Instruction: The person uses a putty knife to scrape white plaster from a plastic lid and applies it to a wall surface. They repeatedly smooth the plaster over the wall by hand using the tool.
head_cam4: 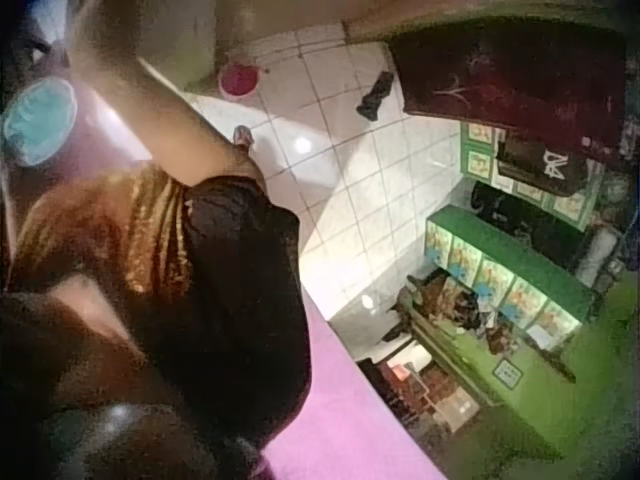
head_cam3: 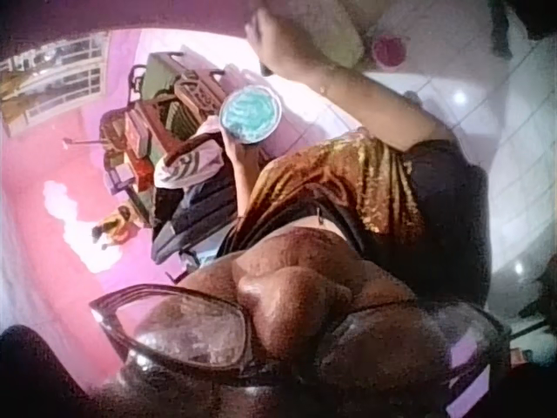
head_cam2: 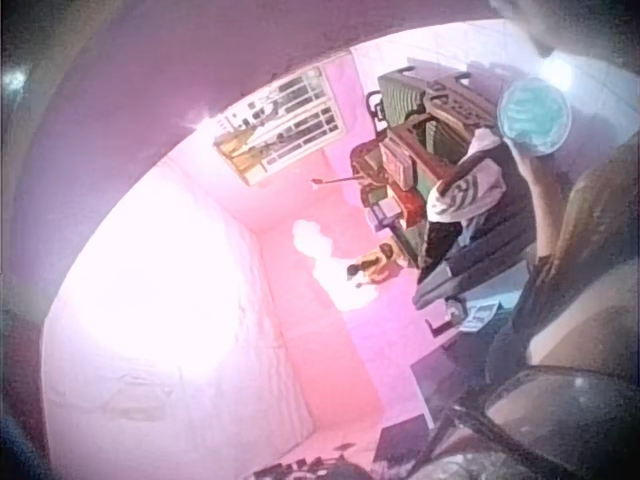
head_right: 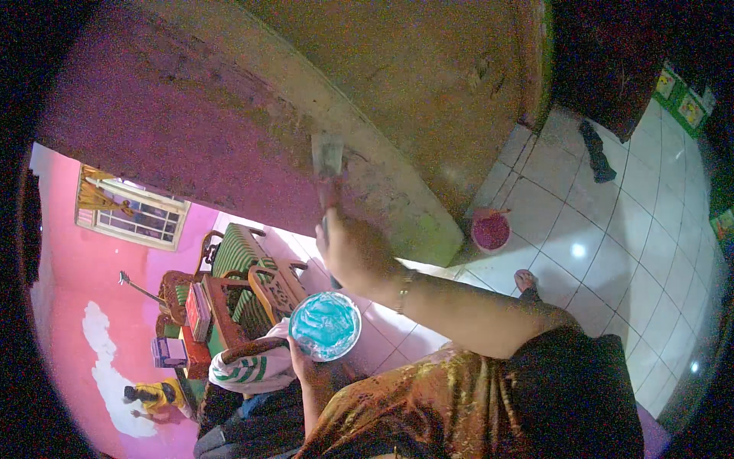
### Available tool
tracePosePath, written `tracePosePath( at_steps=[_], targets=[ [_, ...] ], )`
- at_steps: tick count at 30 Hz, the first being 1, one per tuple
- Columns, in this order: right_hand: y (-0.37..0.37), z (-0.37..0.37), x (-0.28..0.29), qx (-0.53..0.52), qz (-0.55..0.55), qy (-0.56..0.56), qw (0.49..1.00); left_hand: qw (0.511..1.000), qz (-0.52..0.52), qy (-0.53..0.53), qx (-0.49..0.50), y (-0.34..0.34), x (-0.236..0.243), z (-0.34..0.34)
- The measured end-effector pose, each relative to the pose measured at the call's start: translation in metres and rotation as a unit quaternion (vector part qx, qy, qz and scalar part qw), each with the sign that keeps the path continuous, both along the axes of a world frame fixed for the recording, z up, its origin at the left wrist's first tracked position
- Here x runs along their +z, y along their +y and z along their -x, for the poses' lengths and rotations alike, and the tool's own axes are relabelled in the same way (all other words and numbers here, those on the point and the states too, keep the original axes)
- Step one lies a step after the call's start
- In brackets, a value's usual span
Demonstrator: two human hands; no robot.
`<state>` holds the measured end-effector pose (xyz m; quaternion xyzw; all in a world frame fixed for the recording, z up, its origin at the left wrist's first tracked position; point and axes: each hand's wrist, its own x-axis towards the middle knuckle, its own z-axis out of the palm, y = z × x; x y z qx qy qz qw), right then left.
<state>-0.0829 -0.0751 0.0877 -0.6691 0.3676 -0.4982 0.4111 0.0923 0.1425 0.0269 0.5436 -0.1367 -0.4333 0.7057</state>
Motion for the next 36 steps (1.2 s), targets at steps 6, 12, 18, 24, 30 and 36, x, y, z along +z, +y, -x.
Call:
tracePosePath(
  at_steps=[6, 12, 18, 24, 30, 36],
  targets=[
    [0.004, 0.008, -0.013, 0.048, -0.005, 0.082, 0.995, 0.999, -0.004, 0.033, -0.025, -0.001, 0.003, 0.007],
    [-0.006, 0.026, -0.021, -0.010, 0.075, -0.012, 0.997, 0.999, -0.030, 0.014, -0.023, 0.005, 0.004, 0.002],
    [-0.022, -0.012, -0.084, -0.001, 0.132, 0.031, 0.991, 0.999, -0.020, 0.021, -0.016, 0.002, -0.009, -0.005],
    [-0.003, 0.049, -0.080, 0.000, 0.160, 0.019, 0.987, 0.999, -0.011, 0.008, -0.035, 0.010, 0.002, 0.001],
    [-0.027, 0.065, -0.049, -0.140, 0.141, -0.059, 0.978, 0.999, -0.011, 0.025, -0.031, -0.001, 0.001, 0.003],
    [-0.022, 0.087, -0.040, -0.015, -0.081, -0.100, 0.992, 0.999, -0.011, 0.034, -0.006, 0.002, 0.001, 0.005]
  ],
)
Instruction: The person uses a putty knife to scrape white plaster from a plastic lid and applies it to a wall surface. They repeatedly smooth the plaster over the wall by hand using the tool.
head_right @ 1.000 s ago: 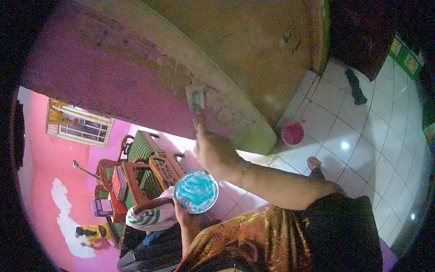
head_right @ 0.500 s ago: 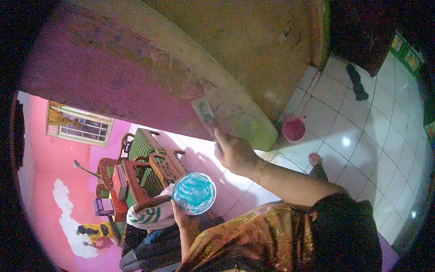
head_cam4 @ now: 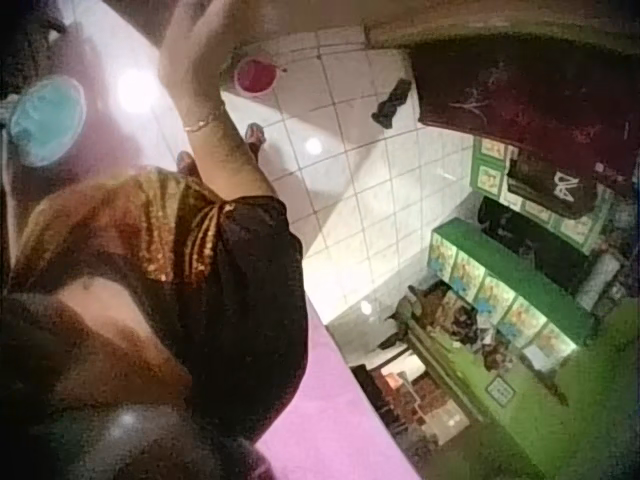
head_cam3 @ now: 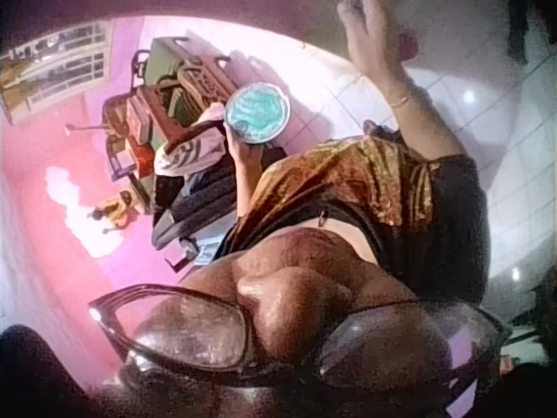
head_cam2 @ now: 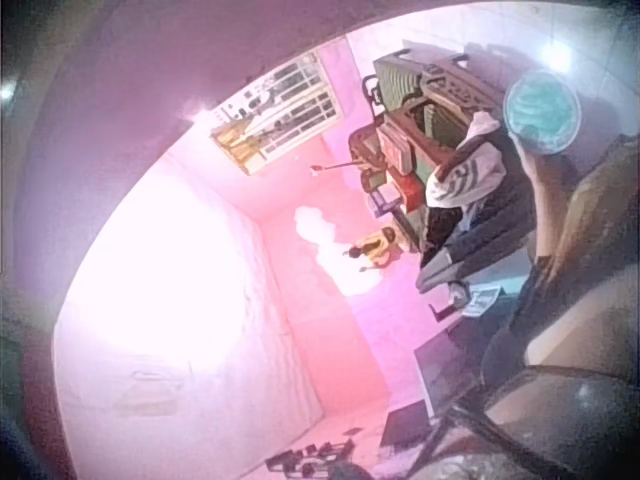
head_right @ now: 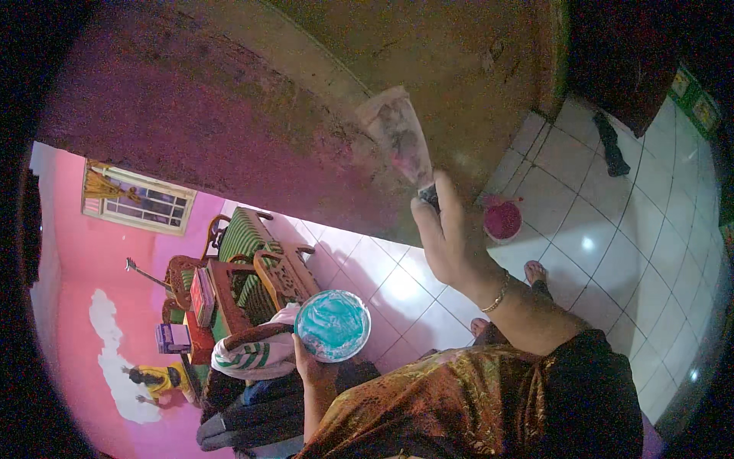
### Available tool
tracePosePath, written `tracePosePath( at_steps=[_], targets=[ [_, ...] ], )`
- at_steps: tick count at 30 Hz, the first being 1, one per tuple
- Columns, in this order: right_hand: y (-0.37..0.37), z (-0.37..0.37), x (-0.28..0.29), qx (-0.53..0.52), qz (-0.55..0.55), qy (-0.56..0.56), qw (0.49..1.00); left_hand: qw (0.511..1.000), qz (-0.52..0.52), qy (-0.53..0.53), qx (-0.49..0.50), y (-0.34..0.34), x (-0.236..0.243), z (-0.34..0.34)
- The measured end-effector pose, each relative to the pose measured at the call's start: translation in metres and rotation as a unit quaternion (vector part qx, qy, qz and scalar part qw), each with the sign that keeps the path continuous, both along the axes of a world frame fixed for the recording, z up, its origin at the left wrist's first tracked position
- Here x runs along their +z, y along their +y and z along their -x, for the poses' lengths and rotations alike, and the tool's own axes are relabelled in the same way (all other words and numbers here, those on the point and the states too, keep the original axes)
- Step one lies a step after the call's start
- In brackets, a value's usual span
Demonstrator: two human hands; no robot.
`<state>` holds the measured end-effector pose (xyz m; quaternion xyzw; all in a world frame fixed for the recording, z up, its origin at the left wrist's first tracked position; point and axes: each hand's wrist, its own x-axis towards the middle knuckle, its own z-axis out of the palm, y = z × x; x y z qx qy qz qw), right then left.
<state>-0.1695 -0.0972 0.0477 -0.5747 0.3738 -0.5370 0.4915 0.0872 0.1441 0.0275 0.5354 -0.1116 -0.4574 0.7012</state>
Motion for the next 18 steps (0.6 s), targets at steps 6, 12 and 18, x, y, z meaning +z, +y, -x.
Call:
tracePosePath(
  at_steps=[6, 12, 18],
  targets=[
    [-0.017, -0.027, -0.002, -0.101, 0.176, 0.099, 0.974, 1.000, -0.004, 0.003, -0.003, -0.004, 0.000, 0.002],
    [-0.025, -0.076, -0.036, -0.134, 0.278, 0.105, 0.945, 1.000, -0.007, 0.002, -0.018, -0.008, 0.001, 0.004],
    [-0.027, -0.113, -0.059, -0.075, 0.211, 0.138, 0.965, 0.999, -0.027, 0.018, -0.023, 0.001, -0.007, -0.008]
  ],
)
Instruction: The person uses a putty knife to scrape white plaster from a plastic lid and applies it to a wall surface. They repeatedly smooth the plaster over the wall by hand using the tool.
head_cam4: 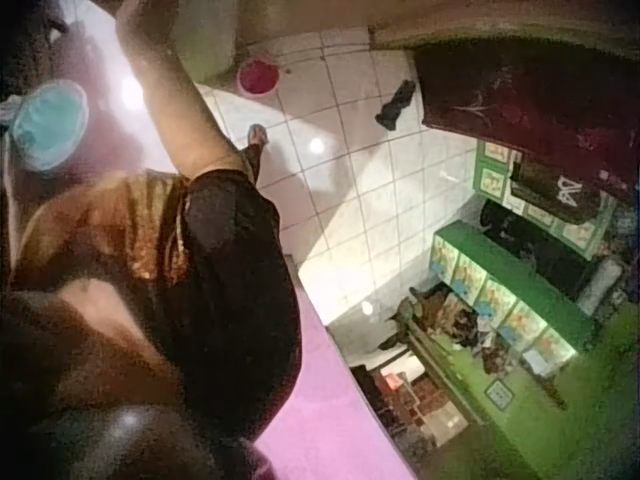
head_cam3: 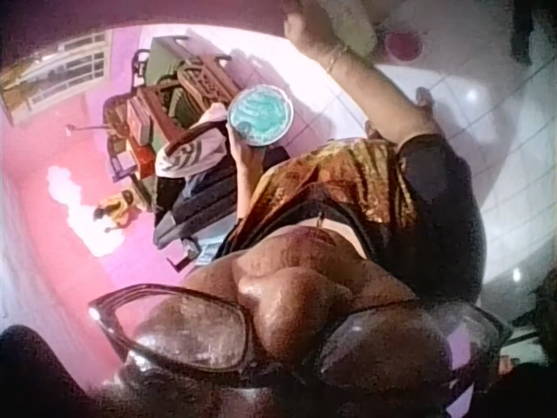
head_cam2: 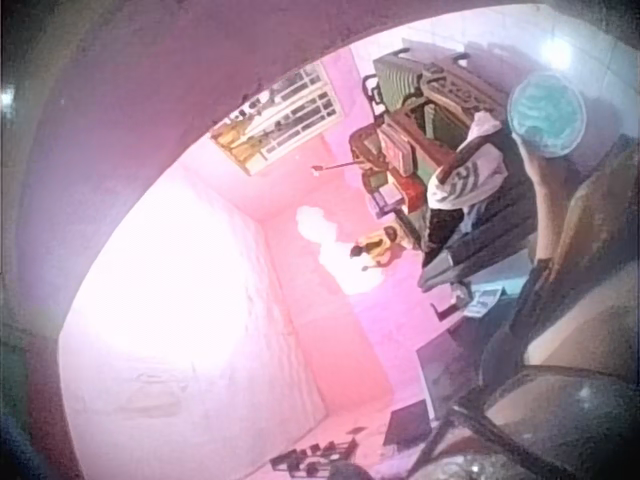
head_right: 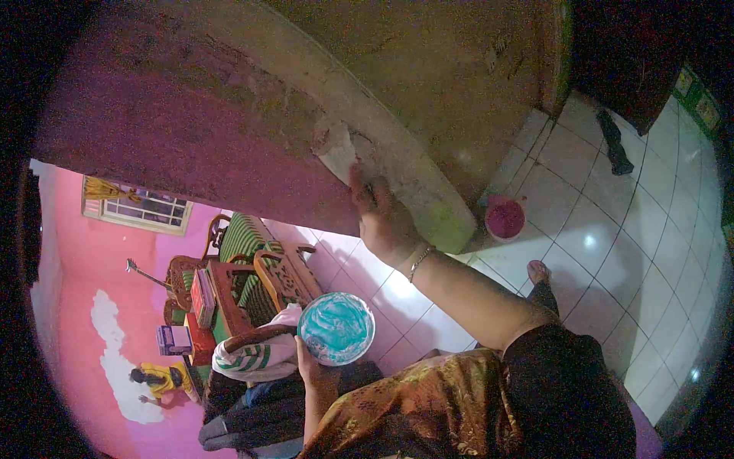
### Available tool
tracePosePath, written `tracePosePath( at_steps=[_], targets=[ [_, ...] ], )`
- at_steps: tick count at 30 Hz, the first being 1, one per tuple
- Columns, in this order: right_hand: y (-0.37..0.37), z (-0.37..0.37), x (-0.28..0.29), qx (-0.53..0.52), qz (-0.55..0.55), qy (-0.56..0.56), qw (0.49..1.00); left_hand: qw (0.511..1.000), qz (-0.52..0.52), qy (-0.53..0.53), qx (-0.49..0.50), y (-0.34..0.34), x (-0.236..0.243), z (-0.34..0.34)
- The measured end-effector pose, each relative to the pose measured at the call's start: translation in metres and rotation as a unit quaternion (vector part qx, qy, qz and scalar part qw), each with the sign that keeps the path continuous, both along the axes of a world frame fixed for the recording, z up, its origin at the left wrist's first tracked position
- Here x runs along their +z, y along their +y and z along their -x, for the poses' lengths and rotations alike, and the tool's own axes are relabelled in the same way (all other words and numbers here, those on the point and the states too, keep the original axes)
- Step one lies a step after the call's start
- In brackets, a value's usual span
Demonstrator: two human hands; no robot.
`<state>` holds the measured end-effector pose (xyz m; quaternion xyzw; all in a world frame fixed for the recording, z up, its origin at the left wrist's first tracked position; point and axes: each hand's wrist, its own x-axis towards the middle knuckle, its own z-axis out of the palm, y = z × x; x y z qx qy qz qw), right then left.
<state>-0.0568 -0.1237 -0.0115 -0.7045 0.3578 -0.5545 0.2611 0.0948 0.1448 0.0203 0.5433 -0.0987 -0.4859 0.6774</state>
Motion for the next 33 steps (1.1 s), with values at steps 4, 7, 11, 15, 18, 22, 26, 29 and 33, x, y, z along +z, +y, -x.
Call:
tracePosePath(
  at_steps=[4, 7, 11, 15, 18, 22, 26, 29, 33],
  targets=[
    [0.004, 0.007, -0.003, 0.041, 0.001, 0.016, 0.999, 1.000, -0.003, -0.019, 0.010, -0.006, 0.005, 0.006],
    [0.016, 0.020, -0.018, 0.029, -0.002, 0.015, 0.999, 1.000, -0.006, -0.001, -0.016, -0.012, 0.005, 0.008],
    [0.030, 0.069, 0.000, 0.061, -0.030, -0.002, 0.998, 1.000, 0.009, -0.001, -0.027, -0.017, 0.010, 0.015],
    [0.022, 0.091, 0.041, 0.046, 0.003, -0.049, 0.998, 1.000, 0.011, -0.014, -0.019, -0.025, 0.022, 0.032],
    [0.010, 0.071, 0.080, 0.011, 0.063, -0.074, 0.995, 0.999, 0.014, 0.033, -0.038, -0.011, 0.006, 0.014],
    [-0.008, 0.028, 0.031, -0.032, 0.042, -0.033, 0.998, 0.999, 0.018, 0.014, -0.043, -0.023, 0.011, 0.027],
    [0.010, 0.040, -0.033, 0.014, -0.003, 0.016, 1.000, 1.000, -0.001, -0.015, -0.003, -0.014, 0.007, 0.021],
    [0.020, 0.078, -0.015, 0.017, -0.016, -0.008, 1.000, 1.000, 0.007, -0.011, 0.008, -0.010, 0.002, 0.013],
    [0.002, 0.071, 0.049, 0.031, 0.038, -0.089, 0.995, 1.000, 0.003, 0.012, 0.019, -0.013, 0.000, 0.008]
  ],
)
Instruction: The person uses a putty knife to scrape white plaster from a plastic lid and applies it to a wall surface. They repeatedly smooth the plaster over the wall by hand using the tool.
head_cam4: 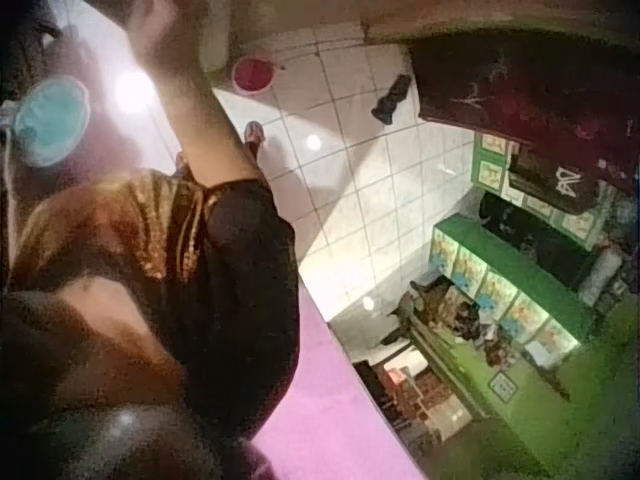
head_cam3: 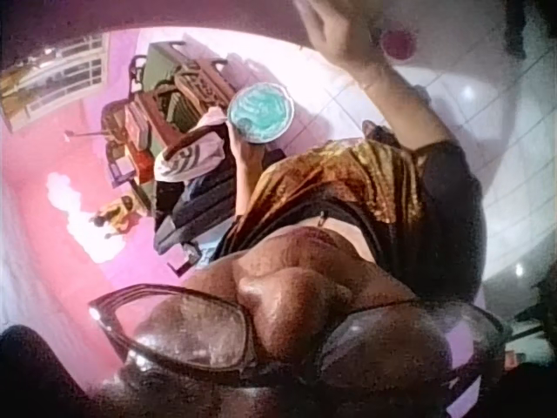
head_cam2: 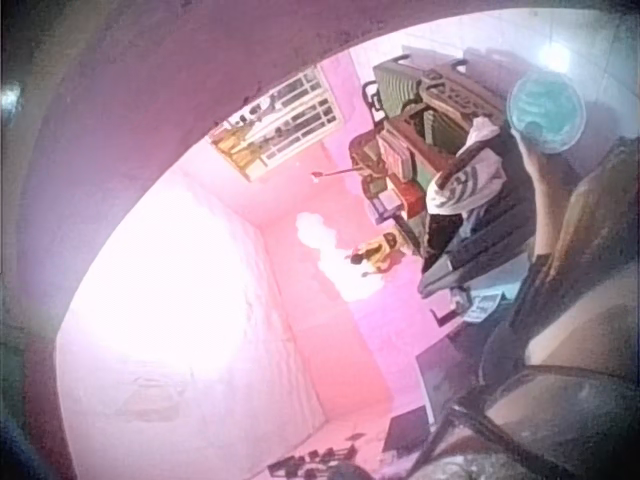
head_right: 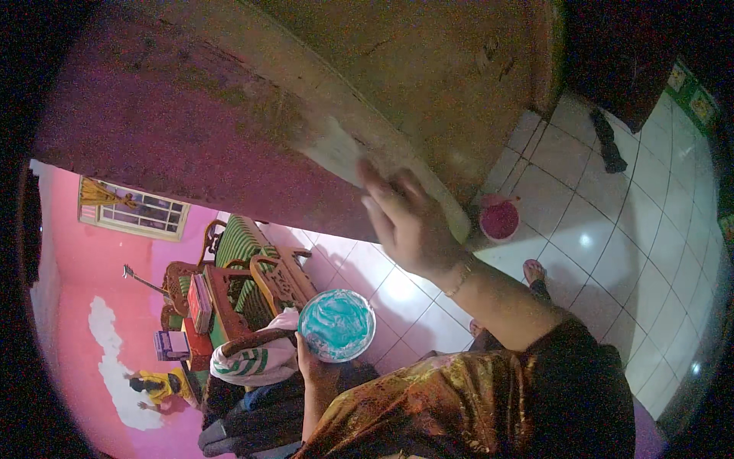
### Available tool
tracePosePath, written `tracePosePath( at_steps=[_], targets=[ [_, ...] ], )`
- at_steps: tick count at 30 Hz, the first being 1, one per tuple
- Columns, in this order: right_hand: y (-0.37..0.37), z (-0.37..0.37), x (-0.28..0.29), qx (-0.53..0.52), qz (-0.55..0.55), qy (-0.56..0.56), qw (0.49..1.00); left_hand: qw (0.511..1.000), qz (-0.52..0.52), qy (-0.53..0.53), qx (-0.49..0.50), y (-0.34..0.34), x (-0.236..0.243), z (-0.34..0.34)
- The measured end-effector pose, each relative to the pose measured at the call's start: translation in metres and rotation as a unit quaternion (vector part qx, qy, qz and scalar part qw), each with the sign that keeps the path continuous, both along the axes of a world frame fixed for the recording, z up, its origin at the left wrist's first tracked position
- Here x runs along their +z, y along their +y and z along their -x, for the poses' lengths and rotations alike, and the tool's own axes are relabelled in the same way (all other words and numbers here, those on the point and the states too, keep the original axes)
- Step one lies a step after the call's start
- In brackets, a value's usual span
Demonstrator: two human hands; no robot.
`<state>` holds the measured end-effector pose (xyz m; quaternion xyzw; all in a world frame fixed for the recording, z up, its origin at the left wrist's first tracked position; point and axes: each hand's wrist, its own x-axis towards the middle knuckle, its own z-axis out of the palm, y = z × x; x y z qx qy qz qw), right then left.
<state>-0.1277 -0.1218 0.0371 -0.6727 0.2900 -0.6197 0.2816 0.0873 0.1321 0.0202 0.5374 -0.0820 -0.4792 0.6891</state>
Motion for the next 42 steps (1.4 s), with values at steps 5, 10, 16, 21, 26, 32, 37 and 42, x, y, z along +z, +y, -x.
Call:
tracePosePath(
  at_steps=[5, 10, 16, 21, 26, 32, 37, 42],
  targets=[
    [-0.024, -0.036, -0.007, -0.063, 0.040, 0.095, 0.993, 0.998, 0.004, 0.024, -0.051, -0.013, 0.002, -0.001],
    [0.005, 0.006, -0.063, -0.025, 0.007, 0.096, 0.995, 0.999, 0.001, -0.020, -0.025, -0.014, 0.010, 0.002],
    [-0.017, 0.010, 0.009, -0.032, 0.078, -0.006, 0.996, 1.000, -0.020, -0.015, -0.014, -0.012, 0.008, -0.003],
    [-0.045, -0.022, -0.006, -0.058, 0.109, 0.078, 0.989, 0.999, -0.017, -0.023, -0.038, -0.029, 0.014, 0.008],
    [-0.014, 0.013, -0.063, -0.026, 0.029, 0.125, 0.991, 0.999, -0.004, 0.005, -0.042, -0.015, 0.008, 0.000],
    [-0.022, 0.025, 0.027, -0.094, 0.092, 0.112, 0.985, 1.000, -0.026, -0.007, -0.012, -0.012, 0.003, -0.001],
    [-0.044, 0.005, 0.014, -0.110, 0.106, 0.169, 0.974, 0.999, -0.009, -0.012, -0.041, -0.031, 0.008, 0.008],
    [-0.017, 0.031, -0.030, -0.062, 0.024, 0.163, 0.984, 1.000, -0.002, 0.007, -0.007, -0.017, 0.005, -0.001]
  ],
)
